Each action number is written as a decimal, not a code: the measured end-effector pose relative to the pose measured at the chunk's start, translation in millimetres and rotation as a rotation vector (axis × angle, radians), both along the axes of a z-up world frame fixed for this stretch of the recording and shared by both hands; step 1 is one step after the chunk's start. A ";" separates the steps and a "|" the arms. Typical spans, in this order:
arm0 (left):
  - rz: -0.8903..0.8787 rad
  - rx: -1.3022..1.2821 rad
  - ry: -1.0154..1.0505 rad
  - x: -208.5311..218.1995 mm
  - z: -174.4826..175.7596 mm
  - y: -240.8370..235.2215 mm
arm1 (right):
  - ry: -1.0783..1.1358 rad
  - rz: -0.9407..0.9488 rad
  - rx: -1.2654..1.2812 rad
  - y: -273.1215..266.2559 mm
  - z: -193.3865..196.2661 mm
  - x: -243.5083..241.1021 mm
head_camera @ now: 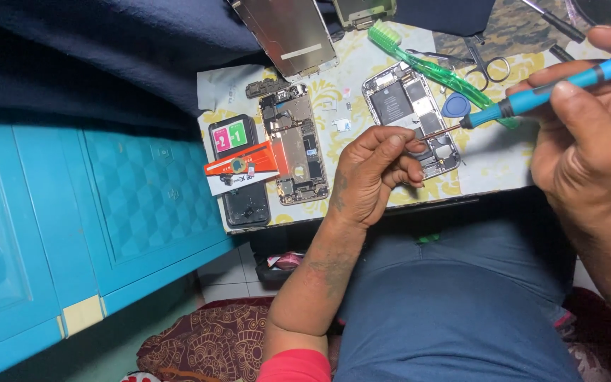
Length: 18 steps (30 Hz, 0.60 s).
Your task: The person uses a blue screwdriver to unscrew and remove screws from the internal frame of a disassembled smartphone. They carefully place the removed screws on the table next to the device and other tools.
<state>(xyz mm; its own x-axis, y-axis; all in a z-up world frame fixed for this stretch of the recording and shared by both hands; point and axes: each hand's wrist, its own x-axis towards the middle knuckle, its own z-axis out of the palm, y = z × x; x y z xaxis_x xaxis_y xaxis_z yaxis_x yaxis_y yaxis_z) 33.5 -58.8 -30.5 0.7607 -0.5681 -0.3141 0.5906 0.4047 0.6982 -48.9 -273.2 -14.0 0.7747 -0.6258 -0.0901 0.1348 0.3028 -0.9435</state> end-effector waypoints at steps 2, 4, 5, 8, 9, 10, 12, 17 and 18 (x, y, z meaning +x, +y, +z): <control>-0.007 -0.016 0.008 1.1 -3.1 0.8 | -0.053 -0.018 -0.089 3.8 -7.4 -3.1; -0.011 -0.030 0.017 0.9 -5.3 2.6 | -0.105 -0.036 -0.175 9.3 -8.1 -5.1; -0.014 -0.047 0.015 1.2 -6.4 2.7 | -0.134 -0.045 -0.270 12.2 -5.2 -5.4; -0.017 -0.051 0.013 0.8 -5.0 3.1 | -0.191 -0.042 -0.369 15.4 -6.6 -7.2; -0.019 -0.042 0.012 1.2 -3.9 2.6 | -0.221 -0.031 -0.378 15.0 -8.8 -7.4; -0.019 -0.042 0.011 1.8 -4.0 2.5 | -0.222 -0.030 -0.378 15.9 -5.6 -6.4; -0.015 -0.057 0.004 1.0 -4.7 2.9 | -0.196 -0.024 -0.414 18.2 0.5 -6.5; -0.015 -0.053 0.004 -0.3 -4.2 3.7 | -0.187 -0.018 -0.365 16.2 -3.8 -7.0; -0.017 -0.045 0.002 -0.6 -4.3 3.7 | -0.202 -0.024 -0.367 15.6 -4.6 -6.3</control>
<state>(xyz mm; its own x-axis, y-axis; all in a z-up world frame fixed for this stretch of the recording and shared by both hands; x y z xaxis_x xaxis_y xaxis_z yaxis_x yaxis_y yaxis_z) 32.9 -55.1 -34.8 0.7504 -0.5944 -0.2891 0.5987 0.4259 0.6783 -55.2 -257.6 -18.6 0.7390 -0.6058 0.2947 0.3313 -0.0541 -0.9420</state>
